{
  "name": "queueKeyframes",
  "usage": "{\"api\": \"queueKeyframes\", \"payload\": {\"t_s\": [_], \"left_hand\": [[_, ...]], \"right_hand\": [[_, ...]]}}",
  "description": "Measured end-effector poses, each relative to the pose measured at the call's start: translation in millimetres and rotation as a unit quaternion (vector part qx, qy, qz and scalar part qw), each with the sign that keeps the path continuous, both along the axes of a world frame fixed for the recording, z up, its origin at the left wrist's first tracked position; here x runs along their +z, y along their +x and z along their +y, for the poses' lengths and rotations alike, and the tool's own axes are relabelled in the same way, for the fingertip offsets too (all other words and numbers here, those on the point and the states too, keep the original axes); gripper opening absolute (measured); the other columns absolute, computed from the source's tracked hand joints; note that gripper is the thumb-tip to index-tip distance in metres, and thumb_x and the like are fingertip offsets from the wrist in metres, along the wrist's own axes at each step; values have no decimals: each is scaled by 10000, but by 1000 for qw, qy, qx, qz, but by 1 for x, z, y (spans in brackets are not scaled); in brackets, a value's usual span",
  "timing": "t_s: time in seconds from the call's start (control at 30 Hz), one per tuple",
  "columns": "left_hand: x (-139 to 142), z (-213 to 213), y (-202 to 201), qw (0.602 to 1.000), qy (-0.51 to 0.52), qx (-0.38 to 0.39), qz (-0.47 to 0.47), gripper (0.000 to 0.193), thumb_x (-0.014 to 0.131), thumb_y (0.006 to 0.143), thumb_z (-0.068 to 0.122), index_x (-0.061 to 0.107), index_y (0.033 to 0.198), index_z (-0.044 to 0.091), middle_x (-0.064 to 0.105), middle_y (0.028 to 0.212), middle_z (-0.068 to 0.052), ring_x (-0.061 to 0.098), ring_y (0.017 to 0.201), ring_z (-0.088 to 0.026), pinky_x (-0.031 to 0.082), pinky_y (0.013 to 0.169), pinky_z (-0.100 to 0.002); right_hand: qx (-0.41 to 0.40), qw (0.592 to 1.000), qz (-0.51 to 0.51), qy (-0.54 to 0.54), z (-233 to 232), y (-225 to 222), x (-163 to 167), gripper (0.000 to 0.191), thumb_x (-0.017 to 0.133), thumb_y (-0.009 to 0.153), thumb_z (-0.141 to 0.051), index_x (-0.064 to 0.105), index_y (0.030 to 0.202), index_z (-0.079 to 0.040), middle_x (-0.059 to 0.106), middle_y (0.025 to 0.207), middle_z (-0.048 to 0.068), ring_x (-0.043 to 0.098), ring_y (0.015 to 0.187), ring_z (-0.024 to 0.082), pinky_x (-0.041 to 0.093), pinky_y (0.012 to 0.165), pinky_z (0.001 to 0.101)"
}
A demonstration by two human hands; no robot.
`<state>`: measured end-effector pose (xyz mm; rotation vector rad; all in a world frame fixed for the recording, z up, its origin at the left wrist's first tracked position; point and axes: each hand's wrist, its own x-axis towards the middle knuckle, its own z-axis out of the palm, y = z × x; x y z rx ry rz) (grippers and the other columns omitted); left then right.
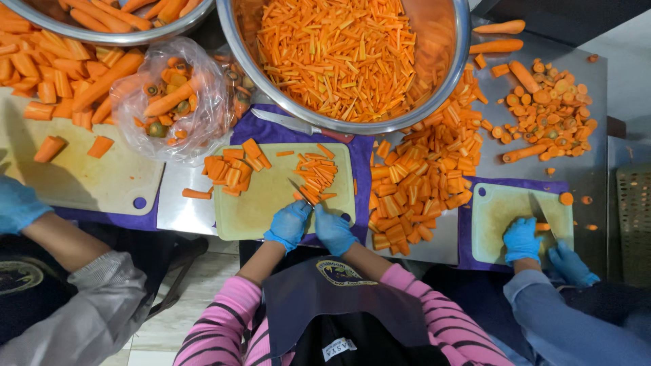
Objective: The person cuts peeled carrot pieces into thin sticks with a knife on a cutting board and pushes the cut sticks aside, adding to a large bowl of cut carrots. Other workers at the same table cut carrots in the same way.
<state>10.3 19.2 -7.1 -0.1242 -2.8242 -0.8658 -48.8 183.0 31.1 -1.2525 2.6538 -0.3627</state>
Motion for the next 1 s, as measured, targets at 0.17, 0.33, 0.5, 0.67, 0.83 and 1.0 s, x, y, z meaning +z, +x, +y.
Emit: {"api": "queueKeyframes", "payload": {"t_s": [0.17, 0.33, 0.5, 0.67, 0.83, 1.0], "left_hand": [[1, -7, -3, 1000, 24, -10, 5, 258, 634, 889, 126, 704, 1138, 127, 686, 1020, -107, 687, 871, -338, 582, 726, -445], [0, -9, 0, 1000, 26, -7, 14, 262, 648, 879, 127, 708, 1134, 135, 696, 1020, -90, 684, 820, -331, 577, 665, -442], [1, -12, 3, 1000, 22, -14, 13, 163, 678, 903, 165, 700, 1065, 160, 688, 1003, -74, 689, 829, -315, 586, 684, -433], [-3, -12, 5, 998, 18, 3, 56, 286, 678, 850, 119, 708, 1133, 132, 704, 1069, -81, 700, 857, -321, 594, 678, -427], [-6, -10, 9, 997, 11, 5, 77, 267, 671, 848, 102, 709, 1112, 121, 706, 1093, -88, 706, 887, -309, 599, 702, -416], [-2, -10, -1, 997, 58, 16, 44, 162, 678, 886, 139, 722, 1042, 130, 705, 1057, -85, 692, 903, -321, 591, 736, -427]], "right_hand": [[-29, 993, -115, 14, -1, -2, -5, 451, 487, 934, -93, 464, 1313, 149, 639, 666, 214, 633, 554, 377, 477, 509, 532], [56, 998, 36, -21, 1, 5, -6, 494, 473, 972, -84, 425, 1398, 162, 660, 712, 229, 659, 602, 378, 495, 534, 528], [-111, 971, -210, 42, -10, -1, -2, 314, 465, 997, -121, 533, 1241, 65, 643, 722, 251, 641, 679, 427, 457, 590, 555], [-3, 996, -82, -15, 2, 6, -1, 367, 484, 979, -91, 506, 1286, 109, 631, 704, 223, 652, 622, 392, 486, 559, 509], [12, 1000, 3, -18, 6, 19, -8, 404, 507, 954, -89, 499, 1299, 121, 626, 642, 186, 653, 553, 353, 483, 490, 493], [-67, 985, -159, -3, -5, -10, -5, 327, 461, 988, -131, 494, 1257, 52, 642, 699, 228, 656, 617, 400, 485, 561, 538]]}}
